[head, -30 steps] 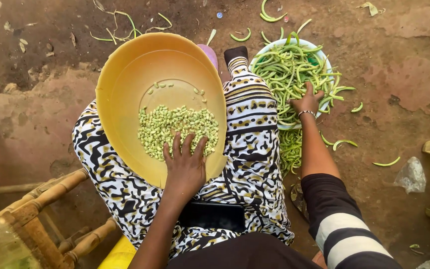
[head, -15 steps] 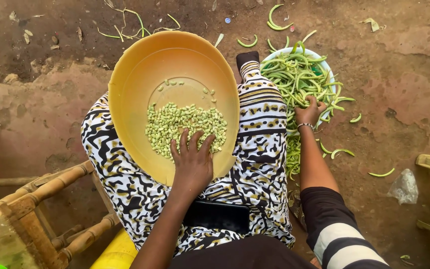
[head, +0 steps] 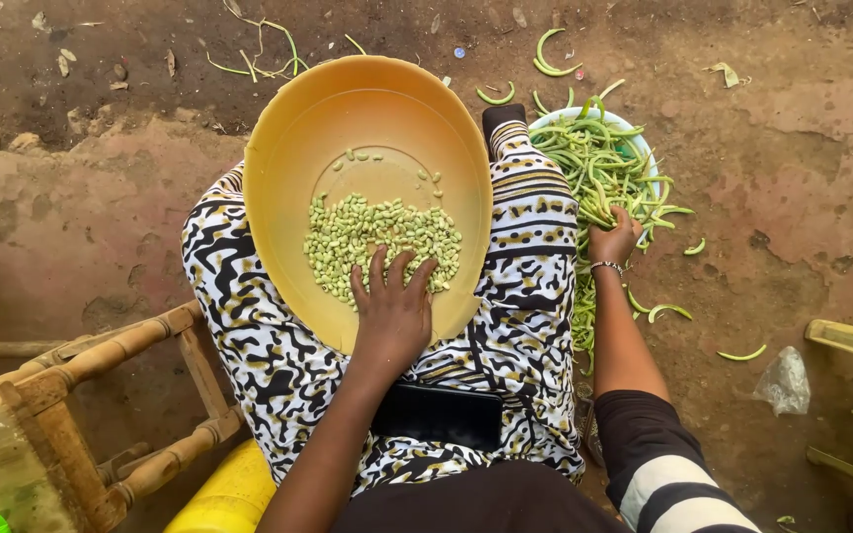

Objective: Shelling green beans by hand into a plastic bowl while sitting on the floor

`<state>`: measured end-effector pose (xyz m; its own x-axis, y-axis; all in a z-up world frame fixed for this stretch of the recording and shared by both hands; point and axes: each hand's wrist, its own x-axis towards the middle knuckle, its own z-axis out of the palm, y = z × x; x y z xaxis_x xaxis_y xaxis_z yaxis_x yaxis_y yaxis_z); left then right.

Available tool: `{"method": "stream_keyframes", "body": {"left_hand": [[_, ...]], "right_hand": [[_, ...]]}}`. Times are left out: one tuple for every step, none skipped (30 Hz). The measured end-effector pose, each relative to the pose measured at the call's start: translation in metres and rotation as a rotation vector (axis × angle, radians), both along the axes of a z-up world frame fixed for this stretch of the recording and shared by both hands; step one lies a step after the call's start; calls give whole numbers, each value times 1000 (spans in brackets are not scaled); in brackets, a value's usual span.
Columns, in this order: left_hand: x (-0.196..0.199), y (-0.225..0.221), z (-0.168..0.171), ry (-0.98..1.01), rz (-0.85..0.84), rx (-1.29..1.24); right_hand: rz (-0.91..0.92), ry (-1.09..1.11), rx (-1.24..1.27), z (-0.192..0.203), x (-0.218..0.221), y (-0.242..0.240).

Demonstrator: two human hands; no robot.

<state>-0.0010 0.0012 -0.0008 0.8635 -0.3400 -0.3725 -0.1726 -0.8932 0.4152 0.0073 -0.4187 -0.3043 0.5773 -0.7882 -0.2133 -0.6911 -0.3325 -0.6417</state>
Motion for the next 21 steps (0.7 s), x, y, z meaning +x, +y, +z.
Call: {"method": "stream_keyframes", "body": {"left_hand": [[-1, 0, 0, -2, 2, -2], [-1, 0, 0, -2, 2, 1], [-1, 1, 1, -3, 3, 4], [-1, 1, 0, -6, 6, 3], [-1, 2, 0, -4, 4, 5], [-1, 2, 0, -2, 2, 6], [-2, 1, 0, -2, 5, 8], [-2, 1, 0, -3, 7, 5], [-2, 1, 0, -3, 7, 3], [-2, 1, 0, -3, 8, 6], [-2, 1, 1, -6, 5, 5], [-1, 1, 2, -10, 1, 4], [-1, 0, 1, -8, 3, 8], [-1, 0, 0, -12, 4, 9], [-1, 0, 0, -16, 5, 10], [-1, 0, 0, -14, 8, 14], [0, 0, 0, -10, 4, 14], [0, 0, 0, -6, 1, 14], [0, 0, 0, -1, 3, 15], [-1, 1, 1, -12, 0, 11], [1, 1, 0, -28, 0, 4]], "right_hand": [[2, -2, -2, 2, -1, -1], [7, 11, -1, 3, -2, -2], [15, 24, 1, 5, -2, -3], [18, 21, 1, 5, -2, -4], [27, 50, 4, 5, -2, -5], [37, 79, 6, 4, -2, -7], [40, 79, 8, -2, 0, -10], [40, 100, 34, -9, 3, -14], [38, 121, 61, -17, 4, -17], [39, 121, 64, -11, 8, -14], [70, 178, 80, -4, 12, -12], [100, 235, 96, 2, 16, -9], [103, 237, 100, -1, 16, -10], [108, 269, 58, -4, 17, -10], [112, 302, 16, -7, 18, -11], [115, 304, 19, -15, 20, -15], [93, 289, -23, -24, 21, -19], [71, 275, -66, -32, 22, -23], [72, 279, -65, -48, 23, -34], [71, 298, -83, -62, 23, -45], [70, 312, -104, -77, 28, -57]]}}
